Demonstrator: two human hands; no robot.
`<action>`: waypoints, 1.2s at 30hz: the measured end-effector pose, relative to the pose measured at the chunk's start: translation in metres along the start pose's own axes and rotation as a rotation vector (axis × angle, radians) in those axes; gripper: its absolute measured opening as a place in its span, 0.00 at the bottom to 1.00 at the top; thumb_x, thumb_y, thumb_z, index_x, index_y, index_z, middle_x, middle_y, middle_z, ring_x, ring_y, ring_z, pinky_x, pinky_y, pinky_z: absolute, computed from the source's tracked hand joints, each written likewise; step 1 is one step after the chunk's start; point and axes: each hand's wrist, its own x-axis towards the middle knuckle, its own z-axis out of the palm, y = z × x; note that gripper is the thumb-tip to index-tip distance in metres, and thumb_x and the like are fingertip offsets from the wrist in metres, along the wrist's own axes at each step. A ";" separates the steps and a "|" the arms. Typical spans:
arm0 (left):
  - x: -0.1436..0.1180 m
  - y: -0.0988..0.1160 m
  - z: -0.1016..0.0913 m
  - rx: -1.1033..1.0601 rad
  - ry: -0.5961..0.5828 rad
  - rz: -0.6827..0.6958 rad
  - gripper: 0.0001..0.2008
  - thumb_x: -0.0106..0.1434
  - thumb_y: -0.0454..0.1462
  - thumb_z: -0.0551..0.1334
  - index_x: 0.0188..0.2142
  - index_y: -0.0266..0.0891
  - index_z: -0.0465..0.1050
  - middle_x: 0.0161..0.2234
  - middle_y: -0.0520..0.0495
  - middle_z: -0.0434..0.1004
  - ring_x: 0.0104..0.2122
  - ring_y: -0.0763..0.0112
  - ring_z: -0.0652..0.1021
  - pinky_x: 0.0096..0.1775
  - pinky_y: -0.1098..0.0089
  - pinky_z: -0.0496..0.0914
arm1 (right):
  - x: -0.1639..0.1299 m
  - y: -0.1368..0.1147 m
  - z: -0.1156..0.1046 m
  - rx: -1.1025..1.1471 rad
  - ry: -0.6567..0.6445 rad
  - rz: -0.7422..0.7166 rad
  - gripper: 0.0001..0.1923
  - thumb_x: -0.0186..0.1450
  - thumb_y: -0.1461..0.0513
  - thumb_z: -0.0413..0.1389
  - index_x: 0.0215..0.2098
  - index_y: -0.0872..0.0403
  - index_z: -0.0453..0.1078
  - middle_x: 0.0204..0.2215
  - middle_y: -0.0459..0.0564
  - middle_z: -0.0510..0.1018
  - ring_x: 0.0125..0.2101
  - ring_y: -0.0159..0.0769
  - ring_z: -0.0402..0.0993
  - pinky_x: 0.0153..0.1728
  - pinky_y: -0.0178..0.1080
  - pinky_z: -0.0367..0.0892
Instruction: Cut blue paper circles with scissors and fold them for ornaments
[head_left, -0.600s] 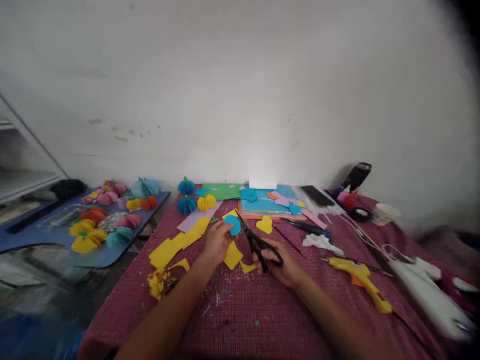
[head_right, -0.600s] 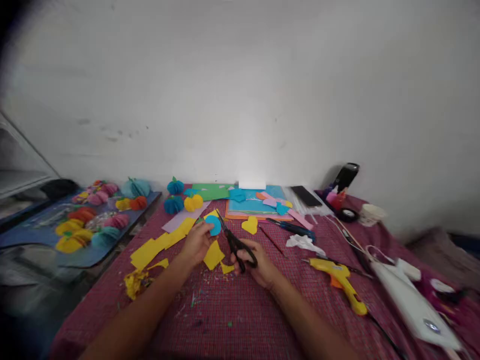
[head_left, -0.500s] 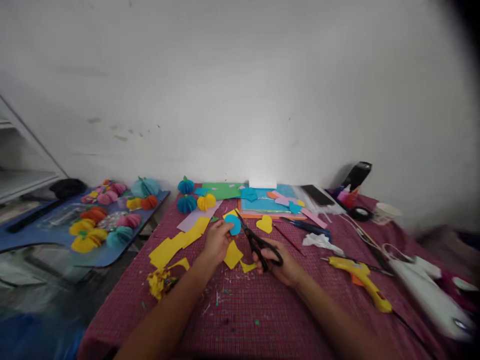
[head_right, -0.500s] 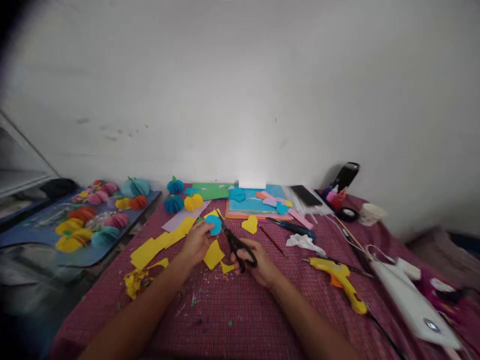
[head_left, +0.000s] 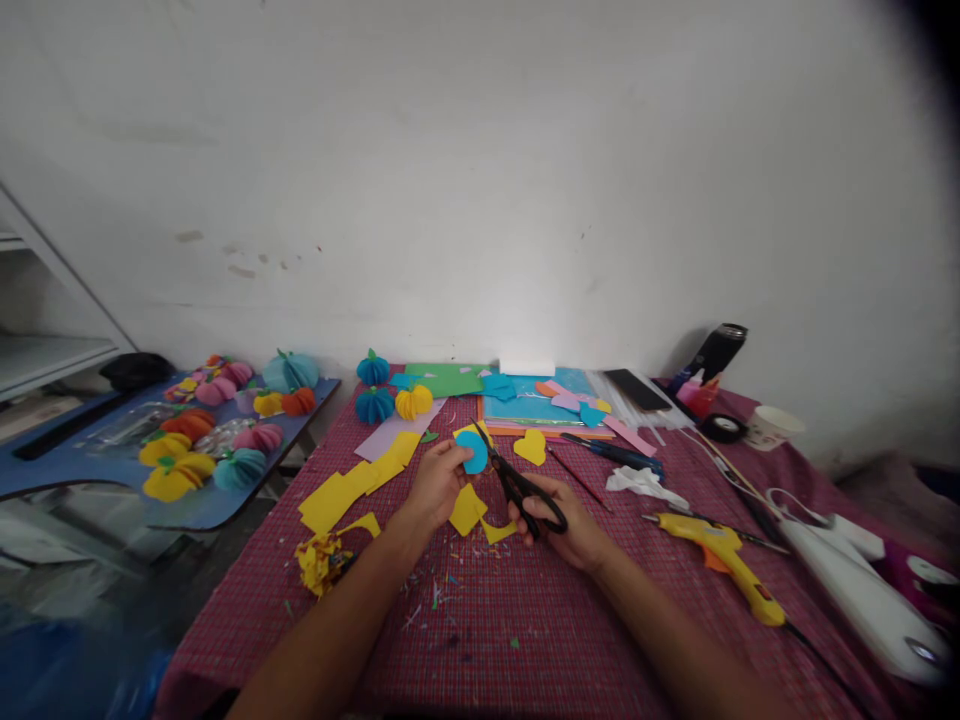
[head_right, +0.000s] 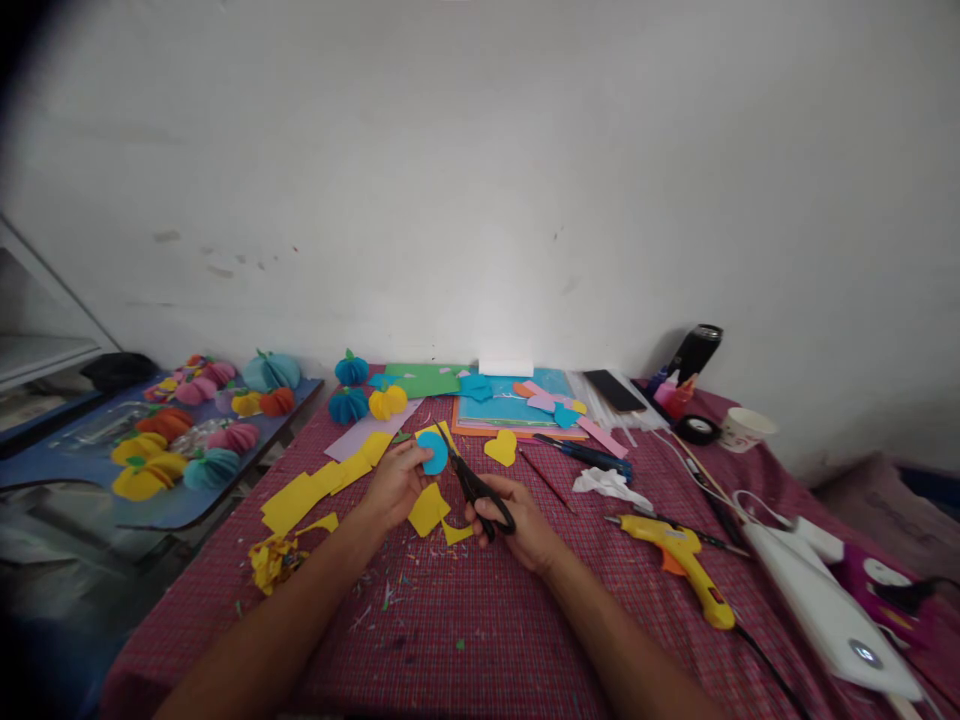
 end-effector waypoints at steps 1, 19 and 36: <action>0.000 0.000 0.000 0.002 0.003 0.001 0.08 0.48 0.34 0.68 0.26 0.38 0.70 0.25 0.52 0.73 0.24 0.74 0.72 0.29 0.71 0.68 | 0.000 0.000 0.000 -0.002 0.000 0.000 0.14 0.60 0.61 0.62 0.44 0.57 0.72 0.29 0.51 0.77 0.24 0.32 0.72 0.20 0.32 0.66; -0.005 0.004 0.007 0.021 0.024 -0.022 0.11 0.44 0.34 0.70 0.24 0.36 0.68 0.22 0.52 0.71 0.22 0.75 0.71 0.26 0.72 0.66 | -0.001 -0.004 0.001 -0.184 0.032 -0.018 0.15 0.58 0.60 0.63 0.44 0.55 0.72 0.27 0.45 0.73 0.22 0.29 0.66 0.20 0.32 0.64; 0.002 0.001 -0.004 0.079 -0.051 -0.018 0.08 0.47 0.34 0.68 0.26 0.36 0.70 0.24 0.52 0.72 0.23 0.75 0.72 0.27 0.71 0.67 | -0.004 -0.008 -0.002 -0.229 0.043 -0.023 0.20 0.57 0.58 0.65 0.46 0.56 0.73 0.28 0.46 0.74 0.22 0.29 0.67 0.19 0.32 0.63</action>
